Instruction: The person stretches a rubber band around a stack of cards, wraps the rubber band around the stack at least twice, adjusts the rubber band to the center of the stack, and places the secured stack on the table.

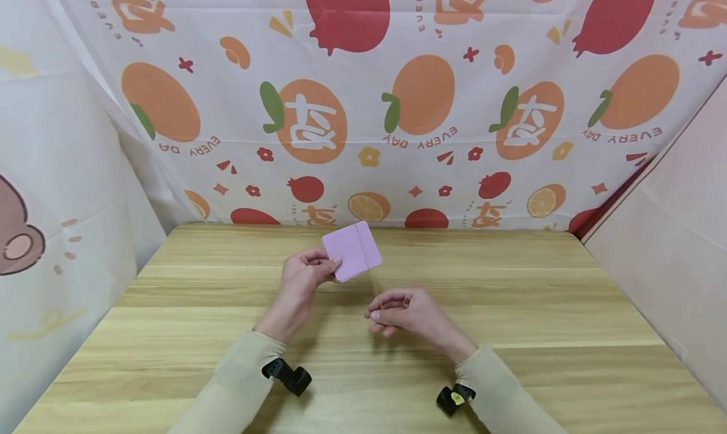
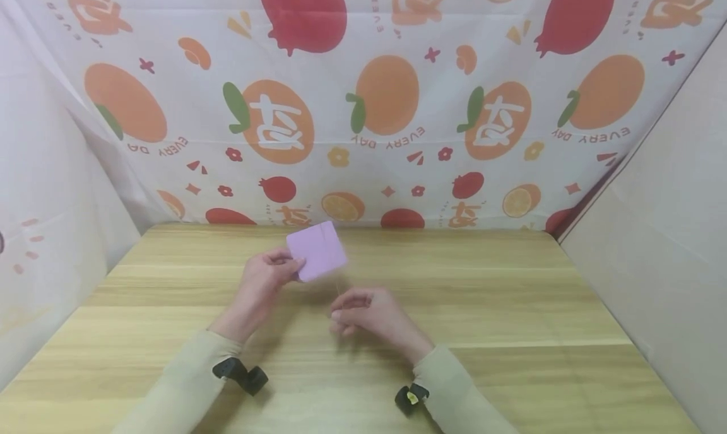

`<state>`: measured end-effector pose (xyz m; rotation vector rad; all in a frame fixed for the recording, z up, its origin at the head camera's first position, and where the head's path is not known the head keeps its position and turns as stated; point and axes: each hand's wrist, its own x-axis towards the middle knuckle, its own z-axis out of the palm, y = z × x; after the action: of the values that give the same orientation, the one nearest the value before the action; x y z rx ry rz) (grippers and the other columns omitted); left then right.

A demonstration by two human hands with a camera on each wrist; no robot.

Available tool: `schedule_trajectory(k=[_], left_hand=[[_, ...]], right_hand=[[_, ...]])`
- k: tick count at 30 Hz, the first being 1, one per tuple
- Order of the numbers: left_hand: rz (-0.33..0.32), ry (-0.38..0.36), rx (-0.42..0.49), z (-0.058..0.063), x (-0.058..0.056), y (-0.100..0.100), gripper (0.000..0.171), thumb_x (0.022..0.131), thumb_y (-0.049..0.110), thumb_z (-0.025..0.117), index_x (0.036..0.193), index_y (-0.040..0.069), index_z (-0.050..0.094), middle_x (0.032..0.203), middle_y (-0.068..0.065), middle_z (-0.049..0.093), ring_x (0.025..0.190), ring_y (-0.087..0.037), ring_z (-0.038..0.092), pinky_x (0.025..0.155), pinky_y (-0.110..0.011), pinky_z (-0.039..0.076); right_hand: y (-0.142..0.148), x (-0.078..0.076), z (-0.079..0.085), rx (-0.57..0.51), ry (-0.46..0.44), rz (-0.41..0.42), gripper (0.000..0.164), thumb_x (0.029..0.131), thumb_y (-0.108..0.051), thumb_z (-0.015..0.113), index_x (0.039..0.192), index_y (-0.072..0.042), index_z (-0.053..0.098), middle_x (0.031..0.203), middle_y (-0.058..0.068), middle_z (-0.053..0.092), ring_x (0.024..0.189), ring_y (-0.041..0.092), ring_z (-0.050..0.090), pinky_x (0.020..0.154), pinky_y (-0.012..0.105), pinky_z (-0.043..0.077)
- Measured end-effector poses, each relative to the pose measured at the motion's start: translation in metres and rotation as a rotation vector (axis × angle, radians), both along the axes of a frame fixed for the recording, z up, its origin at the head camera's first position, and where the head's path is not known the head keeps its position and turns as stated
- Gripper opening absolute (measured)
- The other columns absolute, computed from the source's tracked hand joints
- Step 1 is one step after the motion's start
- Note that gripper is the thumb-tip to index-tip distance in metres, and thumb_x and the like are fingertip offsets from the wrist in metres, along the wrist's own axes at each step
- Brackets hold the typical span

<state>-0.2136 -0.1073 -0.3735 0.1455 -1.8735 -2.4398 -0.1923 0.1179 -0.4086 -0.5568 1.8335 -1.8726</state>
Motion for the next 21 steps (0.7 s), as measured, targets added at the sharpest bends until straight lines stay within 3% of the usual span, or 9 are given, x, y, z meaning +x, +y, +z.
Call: schedule_trajectory(k=[2,5,10,12,13,14,16,18,21], left_hand=[[0.031,-0.021,0.003,0.000,0.000,-0.002,0.008,0.085,-0.010,0.067,0.085,-0.007,0.060,0.071,-0.005,0.062,0.062,-0.013,0.061,0.061,-0.027,0.054],[0.056,-0.055,0.004,-0.003,-0.001,-0.004,0.007,0.084,-0.010,0.067,0.084,-0.009,0.061,0.071,-0.005,0.062,0.060,-0.013,0.062,0.061,-0.027,0.054],[0.028,-0.089,0.017,-0.010,-0.003,-0.006,0.006,0.084,-0.011,0.066,0.081,-0.007,0.063,0.072,-0.005,0.062,0.061,-0.013,0.062,0.061,-0.026,0.054],[0.012,-0.099,0.018,-0.012,-0.003,-0.005,0.006,0.085,-0.011,0.066,0.081,-0.007,0.062,0.073,-0.005,0.062,0.062,-0.013,0.062,0.061,-0.026,0.054],[0.006,-0.105,0.014,-0.013,-0.003,-0.005,0.006,0.085,-0.010,0.066,0.082,-0.006,0.062,0.074,-0.005,0.062,0.062,-0.013,0.063,0.062,-0.026,0.054],[-0.001,-0.109,0.014,-0.014,-0.003,-0.005,0.006,0.085,-0.010,0.066,0.082,-0.006,0.062,0.074,-0.006,0.063,0.062,-0.013,0.063,0.062,-0.026,0.054],[-0.011,-0.116,0.014,-0.014,-0.003,-0.004,0.007,0.086,-0.010,0.066,0.083,-0.005,0.062,0.074,-0.005,0.063,0.062,-0.013,0.063,0.063,-0.025,0.054],[-0.016,-0.124,0.019,-0.014,-0.002,-0.003,0.007,0.086,-0.010,0.065,0.083,-0.004,0.062,0.075,-0.006,0.063,0.063,-0.013,0.063,0.063,-0.025,0.054],[-0.015,-0.123,0.030,-0.013,-0.001,-0.001,0.007,0.085,-0.010,0.065,0.083,-0.005,0.061,0.074,-0.005,0.062,0.063,-0.012,0.062,0.061,-0.024,0.053]], right_hand=[[-0.002,0.006,0.004,-0.005,0.062,0.009,0.024,0.091,-0.009,0.070,0.105,0.010,0.068,0.098,0.023,0.071,0.084,0.031,0.071,0.074,0.043,0.057],[-0.005,0.016,0.012,-0.051,0.229,0.002,0.020,0.092,-0.006,0.068,0.102,0.010,0.070,0.089,0.016,0.073,0.081,0.026,0.072,0.077,0.044,0.057],[-0.013,0.027,0.020,-0.112,0.823,0.026,0.012,0.089,-0.002,0.068,0.098,0.005,0.074,0.091,0.011,0.074,0.086,0.019,0.071,0.078,0.035,0.057],[-0.015,0.028,0.022,-0.097,1.037,0.047,0.021,0.091,-0.006,0.066,0.106,0.008,0.071,0.105,0.014,0.072,0.089,0.018,0.071,0.079,0.031,0.056],[-0.016,0.030,0.023,-0.068,1.097,0.054,0.027,0.094,-0.009,0.063,0.115,0.008,0.068,0.114,0.016,0.069,0.090,0.017,0.071,0.078,0.028,0.056],[-0.017,0.031,0.023,-0.029,1.115,0.062,0.034,0.097,-0.013,0.058,0.125,0.007,0.062,0.126,0.017,0.064,0.092,0.016,0.070,0.077,0.026,0.056],[-0.018,0.034,0.025,0.087,1.061,0.067,0.049,0.102,-0.019,0.049,0.146,0.000,0.042,0.149,0.014,0.044,0.095,0.013,0.068,0.074,0.021,0.055],[-0.018,0.038,0.027,0.229,0.956,0.043,0.059,0.104,-0.022,0.043,0.157,-0.010,0.019,0.160,0.009,0.025,0.094,0.011,0.065,0.070,0.018,0.053],[-0.021,0.042,0.030,0.325,0.735,-0.015,0.069,0.105,-0.022,0.041,0.158,-0.024,-0.003,0.164,-0.001,0.007,0.094,0.017,0.063,0.063,0.021,0.054]])
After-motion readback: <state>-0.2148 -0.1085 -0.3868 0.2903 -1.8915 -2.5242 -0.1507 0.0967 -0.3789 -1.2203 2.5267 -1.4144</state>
